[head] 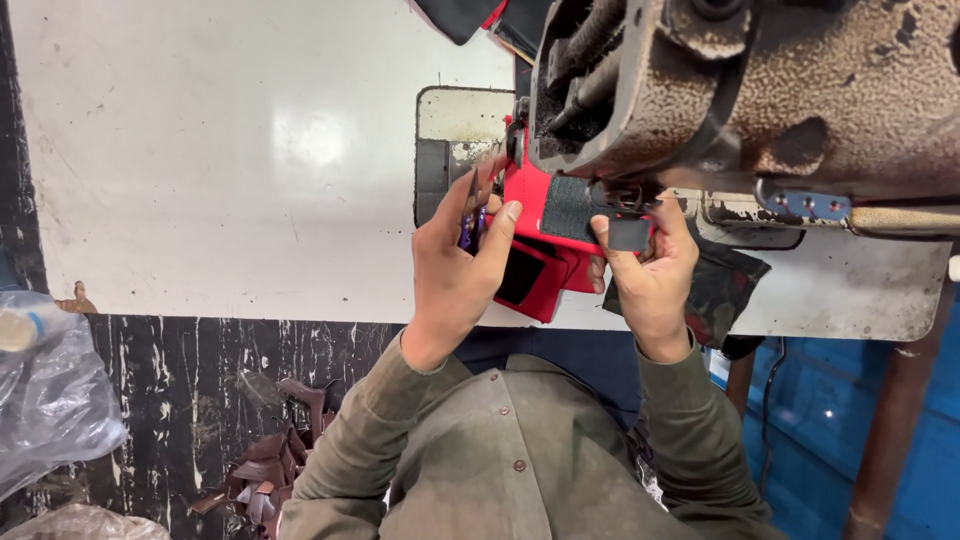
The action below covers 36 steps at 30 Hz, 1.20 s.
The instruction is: The person is using a sewing machine to attach fabric and Velcro components for shoes.
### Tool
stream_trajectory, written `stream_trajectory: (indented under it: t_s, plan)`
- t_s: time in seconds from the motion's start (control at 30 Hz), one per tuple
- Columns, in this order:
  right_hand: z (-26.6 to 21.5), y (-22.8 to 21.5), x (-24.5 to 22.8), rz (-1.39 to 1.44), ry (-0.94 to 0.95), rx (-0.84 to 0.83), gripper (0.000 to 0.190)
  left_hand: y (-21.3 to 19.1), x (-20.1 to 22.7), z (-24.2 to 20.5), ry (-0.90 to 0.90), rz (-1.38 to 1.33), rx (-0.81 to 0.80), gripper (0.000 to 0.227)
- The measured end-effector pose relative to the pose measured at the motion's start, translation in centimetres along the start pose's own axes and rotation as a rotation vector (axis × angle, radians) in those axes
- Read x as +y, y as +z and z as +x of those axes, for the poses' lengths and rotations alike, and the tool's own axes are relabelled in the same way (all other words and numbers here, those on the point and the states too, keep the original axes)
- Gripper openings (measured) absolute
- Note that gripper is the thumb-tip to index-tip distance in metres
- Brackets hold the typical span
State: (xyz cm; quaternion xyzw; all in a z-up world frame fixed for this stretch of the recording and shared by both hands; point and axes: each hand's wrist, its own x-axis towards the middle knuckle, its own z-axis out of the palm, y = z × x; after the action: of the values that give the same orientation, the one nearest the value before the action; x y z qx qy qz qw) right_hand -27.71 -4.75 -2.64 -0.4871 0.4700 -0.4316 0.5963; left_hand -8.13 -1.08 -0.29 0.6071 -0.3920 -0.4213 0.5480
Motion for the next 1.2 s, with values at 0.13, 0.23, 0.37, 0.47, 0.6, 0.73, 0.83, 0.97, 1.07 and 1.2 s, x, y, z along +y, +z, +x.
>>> stream_trajectory:
  t_s: [0.13,0.23,0.37,0.47,0.6,0.73,0.83,0.97,1.07,1.2]
  plan:
    - [0.0,-0.9,0.5,0.035,-0.006,-0.011,0.02,0.5,-0.1,-0.2,0.007,-0.016,-0.008,0.042]
    - [-0.1,-0.7,-0.7,0.018,-0.027,-0.037,0.023,0.5,1.3,-0.4,0.036,-0.028,-0.027,0.044]
    - [-0.8,-0.4,-0.9,0.075,-0.001,-0.073,0.028,0.4,-0.4,-1.2,-0.037,-0.078,-0.048,0.043]
    - [-1.0,-1.9,1.2,0.053,-0.012,-0.095,0.019,0.6,0.0,-1.0,-0.031,-0.043,-0.04,0.039]
    - [-0.5,-0.8,-0.8,0.077,0.015,-0.073,0.024,0.9,-0.5,-0.9,0.016,-0.102,-0.014,0.034]
    - [0.0,-1.3,-0.2,0.095,-0.029,-0.095,0.016,1.0,0.3,-0.1,-0.037,-0.095,-0.015,0.035]
    - [0.5,-1.2,-0.2,0.089,-0.023,-0.073,0.012,1.1,-0.1,0.5,-0.023,-0.112,-0.011,0.033]
    - [1.1,-1.4,0.5,0.106,-0.052,-0.056,0.012,1.4,-0.7,1.4,-0.003,-0.163,-0.006,0.028]
    - [1.9,-1.6,0.9,0.175,-0.062,-0.078,0.014,1.4,-0.1,2.3,-0.011,-0.148,-0.016,0.026]
    - [2.7,-1.0,-0.1,0.211,-0.047,-0.073,0.022,1.6,-0.2,3.5,-0.023,-0.179,-0.006,0.022]
